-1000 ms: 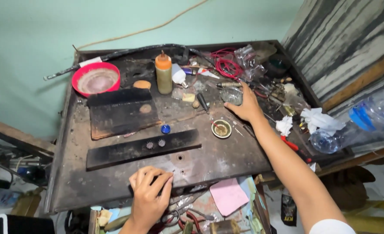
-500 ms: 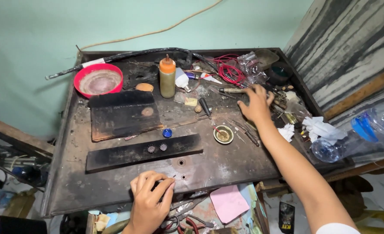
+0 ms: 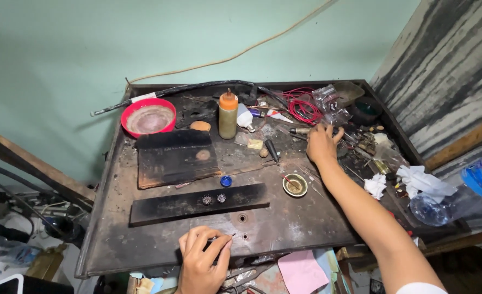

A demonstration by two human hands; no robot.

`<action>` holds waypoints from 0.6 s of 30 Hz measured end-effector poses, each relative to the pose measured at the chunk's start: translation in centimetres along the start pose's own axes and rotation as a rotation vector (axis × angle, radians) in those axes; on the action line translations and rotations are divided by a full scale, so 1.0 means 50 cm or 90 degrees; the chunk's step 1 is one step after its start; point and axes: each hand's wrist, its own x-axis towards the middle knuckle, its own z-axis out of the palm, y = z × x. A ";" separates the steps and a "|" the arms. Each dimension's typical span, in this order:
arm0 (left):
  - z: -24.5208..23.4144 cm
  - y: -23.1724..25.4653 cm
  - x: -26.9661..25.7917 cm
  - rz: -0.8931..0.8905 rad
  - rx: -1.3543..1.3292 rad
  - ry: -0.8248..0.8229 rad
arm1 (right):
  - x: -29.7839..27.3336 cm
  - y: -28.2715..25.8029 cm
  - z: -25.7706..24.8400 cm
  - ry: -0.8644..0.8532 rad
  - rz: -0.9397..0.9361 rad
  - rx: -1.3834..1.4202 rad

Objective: Soldering and assembling small jewelry components using a torch, tweezers, and pliers at a workbench.

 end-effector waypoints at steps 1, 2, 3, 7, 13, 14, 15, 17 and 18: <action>0.001 0.000 -0.003 -0.013 -0.003 -0.007 | -0.006 -0.001 -0.004 -0.010 -0.003 0.033; -0.006 0.006 0.004 -0.017 -0.005 -0.011 | -0.012 0.003 -0.007 -0.016 -0.002 0.031; -0.013 0.012 0.011 -0.016 -0.018 -0.004 | -0.016 0.007 -0.010 0.045 -0.024 0.075; -0.019 0.014 0.016 -0.075 -0.105 0.010 | -0.107 -0.006 -0.107 0.180 -0.045 0.448; -0.040 0.011 0.020 -0.266 -0.237 -0.066 | -0.394 -0.150 -0.186 0.089 -0.018 0.969; -0.037 0.011 0.014 -0.272 -0.234 -0.067 | -0.434 -0.170 -0.190 0.081 -0.016 0.970; -0.034 0.011 0.009 -0.356 -0.289 -0.087 | -0.474 -0.188 -0.194 0.010 -0.015 0.977; -0.027 0.008 -0.002 -0.441 -0.341 -0.106 | -0.533 -0.211 -0.189 -0.064 -0.012 0.984; -0.023 0.006 -0.008 -0.469 -0.376 -0.110 | -0.552 -0.216 -0.177 -0.101 -0.015 0.997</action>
